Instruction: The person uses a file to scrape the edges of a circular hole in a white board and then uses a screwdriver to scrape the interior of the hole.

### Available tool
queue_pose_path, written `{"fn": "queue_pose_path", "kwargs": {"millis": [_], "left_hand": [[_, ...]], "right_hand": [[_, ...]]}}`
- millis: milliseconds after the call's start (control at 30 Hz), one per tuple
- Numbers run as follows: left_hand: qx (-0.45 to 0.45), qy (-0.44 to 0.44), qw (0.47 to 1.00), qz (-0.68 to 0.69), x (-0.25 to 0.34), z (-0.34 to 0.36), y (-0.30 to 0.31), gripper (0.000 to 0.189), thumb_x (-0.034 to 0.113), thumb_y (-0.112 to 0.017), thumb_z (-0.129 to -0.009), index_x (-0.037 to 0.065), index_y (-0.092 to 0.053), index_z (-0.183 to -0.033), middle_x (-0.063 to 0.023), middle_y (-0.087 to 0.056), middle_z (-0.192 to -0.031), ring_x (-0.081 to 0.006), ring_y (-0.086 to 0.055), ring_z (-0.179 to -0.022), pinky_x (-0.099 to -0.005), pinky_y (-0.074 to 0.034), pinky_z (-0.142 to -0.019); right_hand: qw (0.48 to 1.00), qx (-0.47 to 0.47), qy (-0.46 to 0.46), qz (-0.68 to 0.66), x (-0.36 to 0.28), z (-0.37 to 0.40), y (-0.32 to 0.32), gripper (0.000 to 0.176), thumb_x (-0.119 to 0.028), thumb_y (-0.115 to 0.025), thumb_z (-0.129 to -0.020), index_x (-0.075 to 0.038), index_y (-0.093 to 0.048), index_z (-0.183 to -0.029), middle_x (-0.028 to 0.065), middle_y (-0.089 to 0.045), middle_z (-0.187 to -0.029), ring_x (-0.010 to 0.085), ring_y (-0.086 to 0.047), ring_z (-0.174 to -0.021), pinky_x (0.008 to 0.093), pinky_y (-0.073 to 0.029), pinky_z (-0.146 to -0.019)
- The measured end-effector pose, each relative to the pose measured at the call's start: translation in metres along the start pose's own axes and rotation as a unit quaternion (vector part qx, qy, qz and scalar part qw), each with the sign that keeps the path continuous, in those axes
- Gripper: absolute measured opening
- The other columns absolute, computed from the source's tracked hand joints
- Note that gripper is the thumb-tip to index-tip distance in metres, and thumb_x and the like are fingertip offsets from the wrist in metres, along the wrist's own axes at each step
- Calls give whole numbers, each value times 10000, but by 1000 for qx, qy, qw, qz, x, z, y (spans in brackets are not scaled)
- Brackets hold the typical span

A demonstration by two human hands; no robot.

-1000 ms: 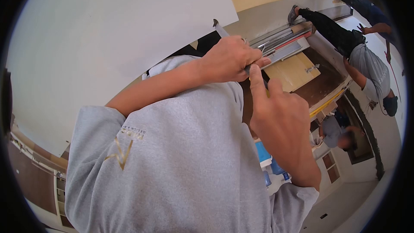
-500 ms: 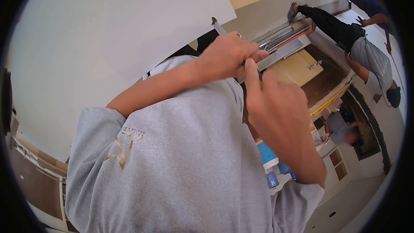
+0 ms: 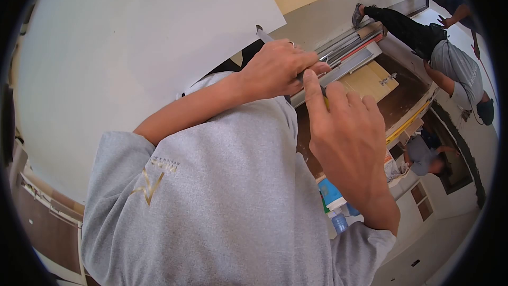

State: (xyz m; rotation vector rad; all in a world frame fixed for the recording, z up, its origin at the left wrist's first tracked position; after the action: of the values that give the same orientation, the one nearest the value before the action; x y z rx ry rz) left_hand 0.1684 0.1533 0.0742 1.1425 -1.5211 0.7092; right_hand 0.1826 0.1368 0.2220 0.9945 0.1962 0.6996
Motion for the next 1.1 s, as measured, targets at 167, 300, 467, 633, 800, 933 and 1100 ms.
{"fn": "queue_pose_path", "kwargs": {"millis": [167, 300, 467, 633, 800, 933, 1100], "left_hand": [[3, -10, 1000, 8, 2, 2, 3, 452, 349, -759, -1050, 94, -576, -725, -85, -544, -608, -309, -506, -589, -442, -440, -651], [0, -32, 999, 38, 4, -1, 1, 428, 323, -763, -1047, 95, -577, -737, -84, -548, -613, -309, -507, -590, -431, -443, -652], [1, -11, 1000, 22, 1, 2, -5, 425, 315, -781, -1033, 100, -565, -737, -79, -552, -615, -309, -499, -584, -425, -437, -658], [18, -9, 1000, -1, 1, 5, -6, 448, 332, -789, -1028, 111, -548, -721, -69, -542, -606, -298, -490, -573, -418, -428, -656], [35, -15, 999, -10, 2, 5, -5, 456, 333, -787, -1032, 118, -543, -712, -61, -529, -598, -285, -481, -567, -413, -416, -640], [18, -5, 1000, -21, 2, 4, -6, 410, 320, -786, -1021, 107, -580, -738, -83, -572, -629, -307, -544, -603, -428, -451, -663], [-12, 14, 1000, -8, 0, 3, -8, 345, 295, -792, -993, 86, -622, -778, -124, -650, -674, -347, -664, -669, -462, -508, -687]], "right_hand": [[1000, -13, -8, -14, 1, 2, -3, 529, -11, -745, -909, -64, -728, -1435, 55, -570, -850, 206, -602, -723, 367, -434, -655], [1000, -18, 0, 2, -1, 4, -1, 517, -42, -726, -904, -19, -729, -1420, 61, -555, -852, 205, -613, -736, 366, -456, -679], [1000, -17, 8, 1, -1, 6, -6, 505, -65, -713, -909, 5, -731, -1409, 58, -547, -858, 197, -616, -757, 370, -466, -694], [1000, -4, 7, -10, 0, 6, -6, 562, 17, -733, -896, -56, -721, -1453, 56, -569, -848, 194, -593, -721, 364, -434, -666], [1000, -1, 7, -14, 1, 5, -6, 567, 26, -727, -892, -49, -721, -1454, 57, -571, -848, 197, -584, -714, 361, -434, -669], [999, -13, 34, 3, -2, 2, -4, 478, -73, -712, -921, 20, -733, -1389, 44, -555, -866, 181, -617, -768, 358, -473, -705], [999, -14, 31, -16, 3, 2, -6, 547, -5, -719, -886, -18, -724, -1432, 60, -575, -852, 193, -621, -736, 361, -463, -684]]}}
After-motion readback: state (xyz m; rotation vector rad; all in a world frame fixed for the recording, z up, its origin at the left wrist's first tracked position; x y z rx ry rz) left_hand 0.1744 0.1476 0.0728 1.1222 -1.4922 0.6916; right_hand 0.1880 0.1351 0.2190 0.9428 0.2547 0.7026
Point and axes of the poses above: each hand's wrist, its own z-axis away from the middle knuckle, its own y-axis out of the back of the hand, x = y × z, the point moved 9 cm from there along -z, towards the middle knuckle
